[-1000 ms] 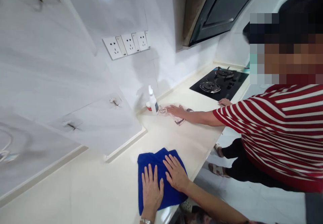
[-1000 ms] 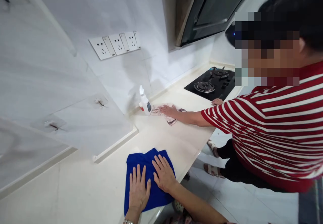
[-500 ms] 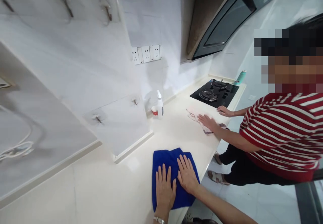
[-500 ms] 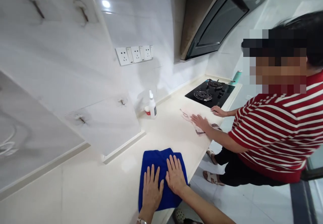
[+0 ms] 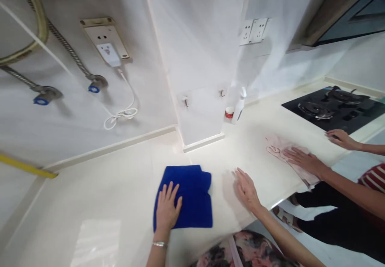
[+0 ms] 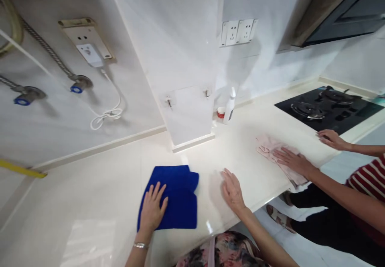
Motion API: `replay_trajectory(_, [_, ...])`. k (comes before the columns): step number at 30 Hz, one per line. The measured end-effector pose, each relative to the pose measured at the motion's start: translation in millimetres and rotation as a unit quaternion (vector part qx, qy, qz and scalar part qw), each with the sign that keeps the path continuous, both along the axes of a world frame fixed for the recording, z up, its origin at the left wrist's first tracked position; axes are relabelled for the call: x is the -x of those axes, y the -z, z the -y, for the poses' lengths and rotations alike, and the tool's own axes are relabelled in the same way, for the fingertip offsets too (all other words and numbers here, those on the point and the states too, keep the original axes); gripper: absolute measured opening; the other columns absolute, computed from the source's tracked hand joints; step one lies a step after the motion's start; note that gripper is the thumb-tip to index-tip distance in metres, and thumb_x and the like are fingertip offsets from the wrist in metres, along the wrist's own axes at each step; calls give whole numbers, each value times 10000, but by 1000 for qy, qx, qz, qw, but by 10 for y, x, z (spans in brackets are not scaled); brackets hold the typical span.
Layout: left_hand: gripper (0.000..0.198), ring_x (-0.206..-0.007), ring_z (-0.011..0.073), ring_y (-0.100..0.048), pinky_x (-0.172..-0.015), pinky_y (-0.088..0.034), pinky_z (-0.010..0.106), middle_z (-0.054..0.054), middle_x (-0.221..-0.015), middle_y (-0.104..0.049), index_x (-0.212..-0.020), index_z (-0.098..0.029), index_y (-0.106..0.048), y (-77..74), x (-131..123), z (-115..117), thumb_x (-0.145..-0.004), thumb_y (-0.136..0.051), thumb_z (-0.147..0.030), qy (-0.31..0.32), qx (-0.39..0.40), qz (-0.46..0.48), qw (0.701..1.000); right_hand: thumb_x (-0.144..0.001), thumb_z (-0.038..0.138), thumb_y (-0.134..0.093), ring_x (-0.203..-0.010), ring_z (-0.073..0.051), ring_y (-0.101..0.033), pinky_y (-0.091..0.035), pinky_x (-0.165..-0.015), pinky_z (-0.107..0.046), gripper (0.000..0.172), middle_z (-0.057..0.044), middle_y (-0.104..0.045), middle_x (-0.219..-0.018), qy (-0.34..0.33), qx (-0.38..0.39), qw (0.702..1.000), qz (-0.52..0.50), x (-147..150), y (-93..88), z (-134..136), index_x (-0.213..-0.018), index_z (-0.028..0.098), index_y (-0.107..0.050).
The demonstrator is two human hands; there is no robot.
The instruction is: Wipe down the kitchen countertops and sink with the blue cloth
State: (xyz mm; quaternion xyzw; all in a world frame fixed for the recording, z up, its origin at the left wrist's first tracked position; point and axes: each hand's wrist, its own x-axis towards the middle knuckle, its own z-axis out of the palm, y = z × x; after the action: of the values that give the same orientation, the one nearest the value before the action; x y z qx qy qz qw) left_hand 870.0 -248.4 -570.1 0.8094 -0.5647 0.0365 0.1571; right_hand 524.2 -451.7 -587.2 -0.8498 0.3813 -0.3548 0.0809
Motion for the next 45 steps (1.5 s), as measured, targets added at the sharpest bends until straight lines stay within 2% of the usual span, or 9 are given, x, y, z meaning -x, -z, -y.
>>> replay_trajectory(5, [550,-1566,356,-323,-1232,-368,636,89,-1655,-424,-1511,-282,-517,-77,-977,-568,-1007,-418,-480,-109,-43,-66,991,-1046,241,-408,-1354,-309,-567,-501,-1121,-590,456,-178,-568,-1476,23,5,1000,-8,352,233,-37,-1494,190,-478])
replay_trajectory(8, [564,-1531,371,-387,-1223,-387,618,143,-1597,-500,-1452,-204,-590,-181,-1090,-503,-994,-422,-487,-144,-69,-99,982,-1033,200,-400,-1414,-307,-516,-450,-1180,-599,473,-178,-541,-1507,-5,16,999,-36,434,325,-89,-1502,179,-462])
replay_trajectory(11, [641,-1514,406,-402,-1241,-349,632,267,-1558,-500,-1488,-47,-514,-206,-768,-118,-1007,-404,-456,-184,-3,-54,982,-1023,170,-393,-1435,-304,-496,-437,-1194,-603,515,-175,-541,-1508,-2,34,998,-51,427,345,-113,-1538,179,-419])
replay_trajectory(14, [541,-1531,425,-367,-1205,-349,714,230,-1569,-505,-1497,-156,-535,-133,-328,275,-1026,-387,-378,-151,39,-28,987,-1021,171,-394,-1436,-304,-497,-444,-1189,-612,565,-165,-539,-1513,-4,40,997,-59,411,342,-121,-1585,202,-361])
replay_trajectory(17, [499,-1562,485,-251,-1200,-296,765,224,-1630,-421,-1506,-249,-526,-42,-142,465,-1026,-400,-303,-154,50,23,987,-1016,191,-398,-1443,-302,-492,-434,-1202,-611,614,-148,-515,-1542,-6,34,997,-64,413,355,-131,-1622,237,-310])
replay_trajectory(23, [535,-1544,538,-247,-1179,-326,759,246,-1632,-401,-1533,-277,-469,17,-513,814,-1012,-483,-403,-145,35,67,987,-1024,240,-392,-1411,-319,-515,-444,-1179,-604,612,-129,-502,-1552,21,26,995,-93,414,405,-153,-1628,254,-293])
replay_trajectory(36, [520,-1560,447,-277,-1263,-252,662,159,-1658,-401,-1532,-306,-491,-117,-1326,2643,-1019,-413,-342,-71,-8,-33,997,-978,240,-434,-1398,-347,-515,-541,-1051,-520,594,-131,-491,-1557,41,9,983,-180,539,360,-147,-1569,213,-382])
replay_trajectory(40, [508,-1505,427,-332,-1237,-292,643,169,-1596,-441,-1492,-295,-558,-106,-1457,2898,-1005,-422,-345,-84,24,-38,995,-976,242,-441,-1385,-341,-528,-544,-1057,-518,590,-128,-495,-1553,47,-3,981,-188,548,323,-174,-1563,221,-386])
replay_trajectory(45, [472,-1419,419,-382,-1189,-331,647,168,-1496,-490,-1407,-282,-647,-126,-1475,2989,-995,-433,-371,-110,62,-63,990,-988,277,-429,-1357,-345,-559,-552,-1057,-540,510,-133,-530,-1522,60,-30,983,-172,565,299,-171,-1496,232,-450])
